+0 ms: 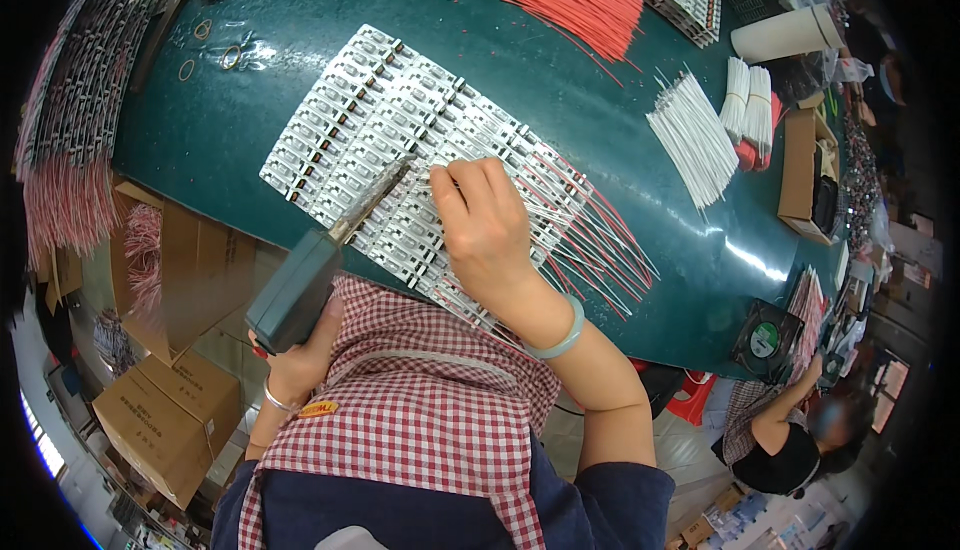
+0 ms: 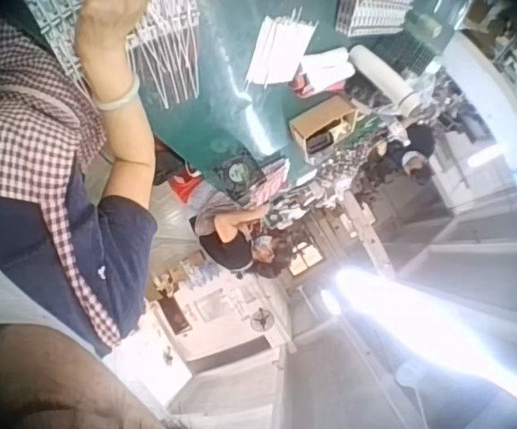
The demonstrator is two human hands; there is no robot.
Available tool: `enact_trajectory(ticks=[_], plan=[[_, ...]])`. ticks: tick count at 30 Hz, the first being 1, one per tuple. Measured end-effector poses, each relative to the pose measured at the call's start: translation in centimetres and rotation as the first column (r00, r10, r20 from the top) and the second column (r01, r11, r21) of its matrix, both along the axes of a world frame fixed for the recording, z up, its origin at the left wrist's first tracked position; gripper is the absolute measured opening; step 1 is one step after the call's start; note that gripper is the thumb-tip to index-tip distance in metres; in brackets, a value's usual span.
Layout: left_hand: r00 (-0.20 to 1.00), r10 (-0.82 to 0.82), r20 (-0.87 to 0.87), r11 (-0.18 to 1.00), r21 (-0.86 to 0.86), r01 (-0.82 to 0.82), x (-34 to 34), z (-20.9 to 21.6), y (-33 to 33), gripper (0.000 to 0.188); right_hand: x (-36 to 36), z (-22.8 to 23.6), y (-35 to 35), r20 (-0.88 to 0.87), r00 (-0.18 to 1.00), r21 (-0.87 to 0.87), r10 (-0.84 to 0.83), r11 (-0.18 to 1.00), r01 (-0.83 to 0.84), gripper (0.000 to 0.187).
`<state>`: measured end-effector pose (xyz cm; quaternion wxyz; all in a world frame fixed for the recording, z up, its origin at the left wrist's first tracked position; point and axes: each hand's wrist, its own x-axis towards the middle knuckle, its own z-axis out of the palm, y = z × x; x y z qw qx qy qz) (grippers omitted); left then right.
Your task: The person uses a soldering iron to attach red and white wires to a grid-like board. They repeatedly pick up wires, position them on the board, and apply the soldering iron to secure them. The person works continuously on the same board throughout the clip.
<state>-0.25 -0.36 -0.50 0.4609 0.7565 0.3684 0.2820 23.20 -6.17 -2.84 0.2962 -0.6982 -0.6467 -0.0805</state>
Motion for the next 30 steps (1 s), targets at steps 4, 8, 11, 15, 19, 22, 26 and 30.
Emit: enact_trajectory(ticks=[4, 8, 11, 15, 19, 22, 26, 30], plan=[[0.999, 0.023, 0.025, 1.000, -0.014, -0.022, -0.1, 0.1, -0.1, 0.023, -0.4, 0.3, -0.4, -0.003, 1.000, 0.038, -0.007, 0.999, 0.007, 0.035], [1.000, 0.017, 0.014, 1.000, -0.008, -0.017, -0.4, -0.1, -0.2, 0.023, -0.9, 0.2, -0.6, -0.016, 1.000, 0.022, -0.018, 1.000, 0.018, 0.034], [1.000, 0.003, 0.000, 0.999, -0.033, -0.003, -0.5, 0.2, -0.2, 0.024, -0.9, 0.0, -0.5, -0.005, 1.000, 0.013, -0.023, 1.000, 0.023, 0.034], [1.000, -0.006, -0.009, 0.999, -0.053, 0.006, -0.7, -0.1, -0.5, 0.024, -1.0, -0.2, -0.5, 0.007, 1.000, 0.000, -0.025, 1.000, 0.025, 0.034], [0.999, -0.028, -0.040, 0.999, -0.040, 0.026, -0.8, 0.0, -0.5, 0.023, -1.0, -0.3, -0.4, 0.024, 0.999, -0.010, -0.026, 1.000, 0.026, 0.034], [0.998, -0.025, -0.051, 0.997, -0.075, 0.021, -0.7, 0.1, -0.5, 0.021, -1.0, -0.3, -0.4, 0.027, 0.999, -0.010, -0.023, 1.000, 0.023, 0.033], [0.997, -0.028, -0.067, 0.997, -0.076, 0.023, -0.5, 0.2, -0.3, 0.020, -1.1, -0.1, -0.4, 0.040, 0.999, -0.020, -0.021, 1.000, 0.022, 0.032], [0.999, -0.023, -0.045, 0.998, -0.053, 0.020, -0.6, 0.1, -0.4, 0.018, -1.1, -0.3, -0.4, 0.051, 0.998, -0.014, -0.022, 1.000, 0.023, 0.031]])
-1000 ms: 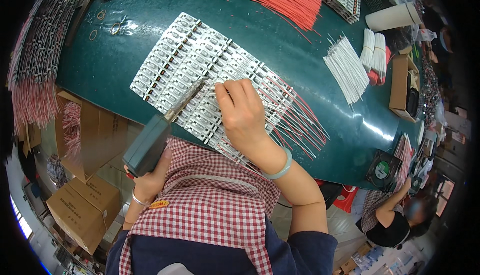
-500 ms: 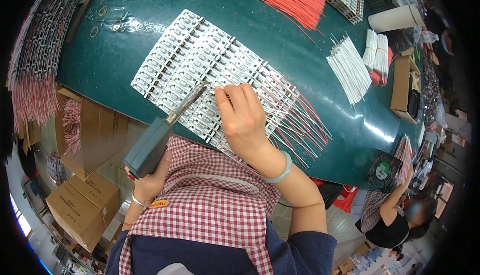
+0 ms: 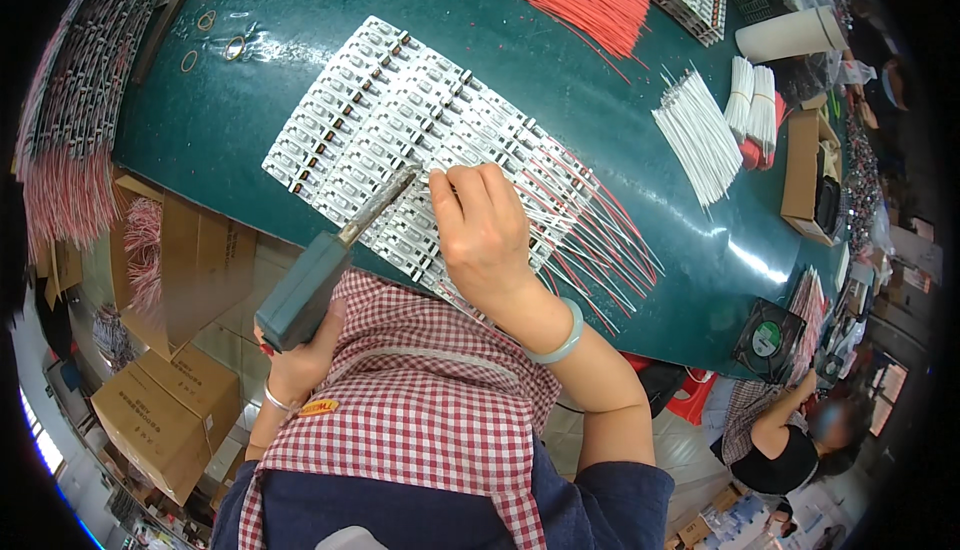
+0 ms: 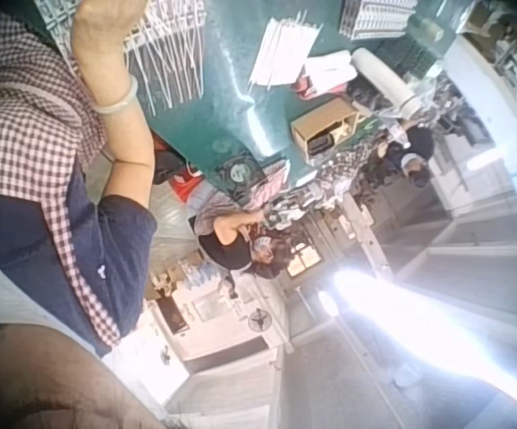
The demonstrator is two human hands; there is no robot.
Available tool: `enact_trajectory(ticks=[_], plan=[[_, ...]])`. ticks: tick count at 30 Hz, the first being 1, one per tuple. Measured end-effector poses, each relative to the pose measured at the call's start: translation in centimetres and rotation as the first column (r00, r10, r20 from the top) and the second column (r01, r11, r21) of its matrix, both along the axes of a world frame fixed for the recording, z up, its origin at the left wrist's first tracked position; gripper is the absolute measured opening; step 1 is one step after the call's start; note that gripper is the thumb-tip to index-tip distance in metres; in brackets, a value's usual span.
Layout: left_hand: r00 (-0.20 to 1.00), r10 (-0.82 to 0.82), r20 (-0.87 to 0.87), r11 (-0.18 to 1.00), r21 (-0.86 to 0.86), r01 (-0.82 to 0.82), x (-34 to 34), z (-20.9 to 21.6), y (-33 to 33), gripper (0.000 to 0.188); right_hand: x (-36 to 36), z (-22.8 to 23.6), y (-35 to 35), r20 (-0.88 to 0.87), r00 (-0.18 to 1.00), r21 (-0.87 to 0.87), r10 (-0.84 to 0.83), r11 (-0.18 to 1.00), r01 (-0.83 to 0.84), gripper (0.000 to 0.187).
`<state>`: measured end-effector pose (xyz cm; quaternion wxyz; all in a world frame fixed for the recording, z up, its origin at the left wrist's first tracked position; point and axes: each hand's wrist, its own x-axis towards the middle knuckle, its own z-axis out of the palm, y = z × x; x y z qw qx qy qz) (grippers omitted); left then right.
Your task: The person uses a soldering iron to attach red and white wires to a grid-like board. They repeatedly pick up wires, position them on the board, and apply the soldering iron to secure them. The person works continuously on the same board throughout the clip.
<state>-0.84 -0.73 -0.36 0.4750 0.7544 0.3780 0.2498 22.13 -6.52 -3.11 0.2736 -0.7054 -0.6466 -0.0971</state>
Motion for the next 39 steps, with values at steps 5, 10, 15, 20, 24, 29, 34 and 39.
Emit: enact_trajectory(ticks=[5, 10, 15, 20, 24, 29, 34, 39], plan=[[0.999, 0.045, 0.024, 0.999, -0.025, -0.044, -1.5, -1.4, -0.6, 0.020, -0.1, 0.2, 0.1, 0.004, 1.000, 0.009, -0.002, 1.000, 0.002, 0.031], [0.998, 0.051, 0.035, 0.999, -0.013, -0.051, -1.4, -1.0, -0.6, 0.023, 0.0, 0.1, -0.1, 0.003, 1.000, -0.011, -0.010, 1.000, 0.011, 0.032], [0.996, 0.062, 0.063, 0.998, 0.003, -0.062, -1.4, -0.8, -0.6, 0.023, -0.2, 1.0, -0.5, -0.019, 1.000, 0.010, 0.007, 1.000, -0.007, 0.033], [0.997, 0.053, 0.059, 0.998, 0.033, -0.055, -1.7, -0.9, -0.6, 0.023, -0.6, 0.6, -0.7, -0.065, 0.997, 0.053, 0.051, 0.997, -0.048, 0.032], [0.998, 0.043, 0.055, 0.998, 0.051, -0.045, -1.8, -0.9, -0.7, 0.024, -0.9, 0.3, -0.6, -0.092, 0.995, 0.039, 0.037, 0.999, -0.033, 0.032], [0.999, 0.026, 0.042, 0.996, 0.081, -0.029, -1.7, -0.7, -0.7, 0.025, -1.0, 0.1, -0.6, -0.081, 0.996, 0.045, 0.034, 0.999, -0.030, 0.031], [1.000, 0.003, 0.015, 0.999, 0.043, -0.004, -1.6, -0.5, -0.6, 0.025, -1.0, 0.0, -0.7, -0.076, 0.997, 0.032, 0.020, 0.999, -0.018, 0.032], [1.000, 0.006, -0.003, 0.999, -0.036, -0.006, -1.6, -0.7, -0.7, 0.023, -1.1, 0.0, -0.7, -0.061, 0.998, 0.025, 0.019, 1.000, -0.017, 0.031]])
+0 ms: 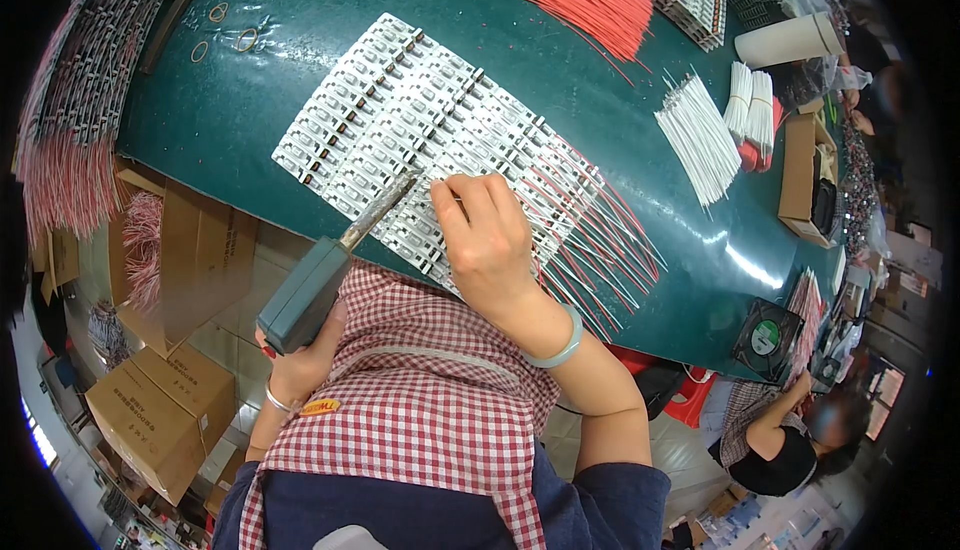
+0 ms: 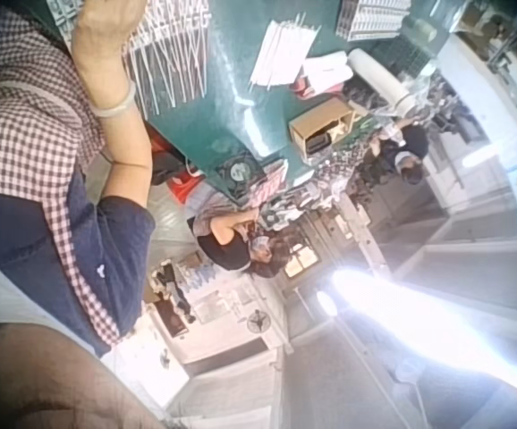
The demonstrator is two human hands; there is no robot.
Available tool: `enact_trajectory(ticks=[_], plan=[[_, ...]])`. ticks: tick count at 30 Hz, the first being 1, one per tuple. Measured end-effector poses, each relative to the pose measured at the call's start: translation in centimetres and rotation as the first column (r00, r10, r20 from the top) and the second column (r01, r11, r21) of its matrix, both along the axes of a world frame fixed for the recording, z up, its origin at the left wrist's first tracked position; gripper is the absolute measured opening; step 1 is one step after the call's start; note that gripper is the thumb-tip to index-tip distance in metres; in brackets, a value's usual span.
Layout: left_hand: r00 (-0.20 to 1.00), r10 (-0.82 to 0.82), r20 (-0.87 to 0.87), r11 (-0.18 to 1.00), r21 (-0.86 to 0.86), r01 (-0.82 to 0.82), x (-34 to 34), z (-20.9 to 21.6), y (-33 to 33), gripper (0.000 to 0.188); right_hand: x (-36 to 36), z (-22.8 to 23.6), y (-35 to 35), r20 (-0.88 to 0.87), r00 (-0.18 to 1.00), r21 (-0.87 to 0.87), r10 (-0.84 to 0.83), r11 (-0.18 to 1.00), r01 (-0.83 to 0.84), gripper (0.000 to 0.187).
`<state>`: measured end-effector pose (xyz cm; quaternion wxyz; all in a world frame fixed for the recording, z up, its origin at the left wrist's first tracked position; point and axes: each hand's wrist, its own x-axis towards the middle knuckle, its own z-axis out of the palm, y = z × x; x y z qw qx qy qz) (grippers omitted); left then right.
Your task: The person uses a soldering iron to attach red and white wires to a grid-like board. They repeatedly pick up wires, position them on the board, and apply the soldering iron to secure them. The person works continuously on the same board throughout the clip.
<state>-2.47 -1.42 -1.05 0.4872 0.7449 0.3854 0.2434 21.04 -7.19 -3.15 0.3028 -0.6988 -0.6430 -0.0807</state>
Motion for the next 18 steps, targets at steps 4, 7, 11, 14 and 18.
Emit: enact_trajectory(ticks=[4, 7, 11, 14, 18], plan=[[1.000, 0.002, -0.014, 1.000, -0.013, -0.002, 0.2, 0.0, 0.0, 0.022, 0.0, 0.0, 0.0, -0.001, 1.000, -0.002, 0.009, 1.000, -0.009, 0.031], [1.000, -0.004, -0.012, 1.000, 0.012, 0.005, 0.2, 0.0, 0.0, 0.022, 0.0, 0.2, 0.0, 0.003, 1.000, -0.008, 0.016, 1.000, -0.016, 0.032], [0.999, -0.025, -0.020, 0.998, 0.065, 0.027, 0.3, 0.4, 0.3, 0.021, 0.0, 0.1, -0.1, 0.007, 1.000, -0.022, 0.016, 1.000, -0.016, 0.034], [1.000, -0.001, -0.008, 0.997, 0.072, 0.002, -0.1, 0.1, 0.0, 0.021, 0.0, 0.3, 0.0, 0.009, 1.000, -0.029, 0.019, 0.999, -0.019, 0.034], [0.999, 0.032, 0.002, 0.996, 0.081, -0.032, -1.1, -0.9, -0.6, 0.023, -0.1, 0.1, 0.0, 0.018, 1.000, -0.024, 0.009, 1.000, -0.009, 0.033]])
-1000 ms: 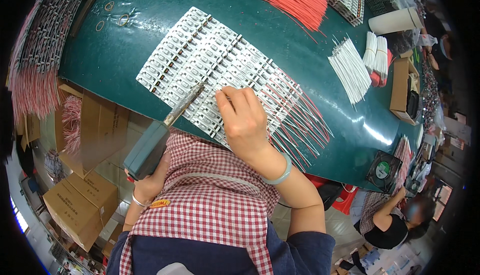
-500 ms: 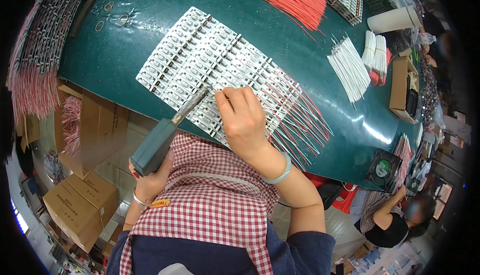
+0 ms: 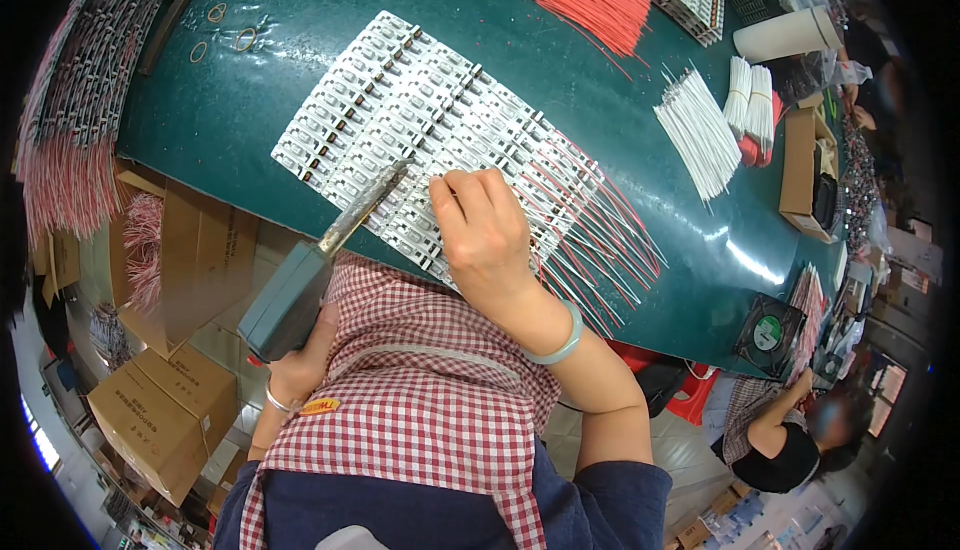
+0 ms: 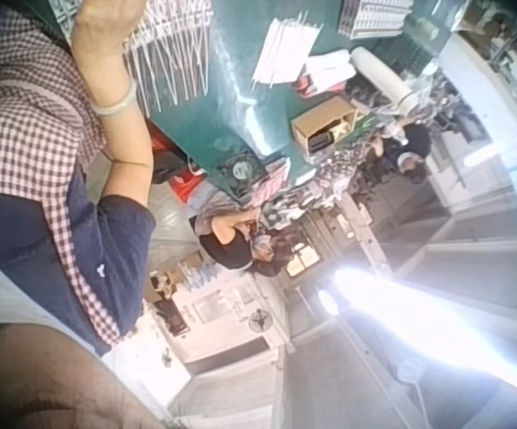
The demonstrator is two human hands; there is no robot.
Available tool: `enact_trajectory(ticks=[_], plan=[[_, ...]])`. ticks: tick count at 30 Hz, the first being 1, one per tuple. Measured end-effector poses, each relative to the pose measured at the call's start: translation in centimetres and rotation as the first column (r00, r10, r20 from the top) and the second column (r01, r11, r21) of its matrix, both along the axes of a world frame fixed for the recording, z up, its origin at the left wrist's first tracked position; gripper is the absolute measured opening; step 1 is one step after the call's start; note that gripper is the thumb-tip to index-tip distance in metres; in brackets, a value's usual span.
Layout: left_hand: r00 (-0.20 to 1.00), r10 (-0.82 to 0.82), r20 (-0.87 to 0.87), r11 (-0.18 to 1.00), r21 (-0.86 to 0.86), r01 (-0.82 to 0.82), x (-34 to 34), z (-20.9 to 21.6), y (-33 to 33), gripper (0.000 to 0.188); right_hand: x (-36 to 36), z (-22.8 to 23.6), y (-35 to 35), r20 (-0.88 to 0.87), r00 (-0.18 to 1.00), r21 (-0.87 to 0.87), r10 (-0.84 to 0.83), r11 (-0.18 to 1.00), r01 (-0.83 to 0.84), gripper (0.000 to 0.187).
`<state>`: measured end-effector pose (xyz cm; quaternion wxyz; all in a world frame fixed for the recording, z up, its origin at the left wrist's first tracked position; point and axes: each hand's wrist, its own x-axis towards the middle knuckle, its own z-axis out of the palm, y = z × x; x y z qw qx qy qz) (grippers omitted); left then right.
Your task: The person uses a soldering iron to attach red and white wires to a grid-like board. They repeatedly pick up wires, position them on the board, and apply the soldering iron to secure them. The person works continuously on the same board throughout the clip.
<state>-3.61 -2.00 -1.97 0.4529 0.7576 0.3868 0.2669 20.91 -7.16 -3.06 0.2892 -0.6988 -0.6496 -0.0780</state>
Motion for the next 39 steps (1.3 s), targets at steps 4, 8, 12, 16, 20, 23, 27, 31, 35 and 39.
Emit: enact_trajectory(ticks=[4, 8, 12, 16, 20, 23, 27, 31, 35, 39], plan=[[0.999, 0.016, 0.037, 0.999, -0.030, -0.015, 0.0, 0.2, 0.0, 0.024, 0.0, 0.0, 0.0, -0.001, 1.000, 0.004, -0.007, 1.000, 0.007, 0.033], [0.998, 0.031, 0.046, 0.998, -0.058, -0.029, 0.0, 0.3, -0.1, 0.023, 0.0, -0.1, -0.1, -0.028, 1.000, 0.039, -0.004, 0.999, 0.005, 0.032], [0.999, 0.013, 0.049, 1.000, -0.018, -0.012, 0.0, 0.8, 0.1, 0.023, -0.6, 0.7, -0.5, -0.061, 0.998, 0.029, -0.006, 1.000, 0.008, 0.032], [0.999, 0.008, 0.052, 1.000, 0.003, -0.008, 0.0, 0.8, 0.0, 0.023, -0.9, 0.4, -0.5, -0.074, 0.997, 0.021, -0.006, 1.000, 0.007, 0.033], [0.999, -0.028, 0.044, 0.998, 0.052, 0.026, 0.0, 0.8, 0.1, 0.023, -0.9, 0.2, -0.4, -0.064, 0.998, 0.013, 0.005, 1.000, -0.004, 0.034], [0.999, -0.035, 0.026, 0.999, 0.039, 0.034, 0.1, 1.0, 0.1, 0.023, -1.0, 0.2, -0.5, -0.065, 0.998, 0.001, 0.005, 1.000, -0.005, 0.034], [0.999, -0.040, -0.006, 0.998, 0.044, 0.040, 0.1, 1.0, 0.1, 0.023, -1.1, 0.0, -0.5, -0.056, 0.998, 0.004, 0.003, 1.000, -0.003, 0.034], [0.999, -0.037, -0.013, 0.999, 0.018, 0.038, 0.1, 0.8, 0.1, 0.022, -1.2, -0.1, -0.4, -0.048, 0.999, -0.002, -0.003, 1.000, 0.003, 0.033], [0.999, -0.046, -0.011, 0.999, -0.020, 0.046, 0.0, 0.8, 0.2, 0.021, -1.3, 0.0, -0.4, -0.033, 0.999, -0.005, -0.013, 1.000, 0.013, 0.034], [1.000, -0.007, -0.015, 0.998, -0.070, 0.006, -0.6, 0.6, -0.2, 0.020, -1.2, -0.1, -0.3, -0.023, 1.000, 0.004, -0.009, 1.000, 0.009, 0.034]])
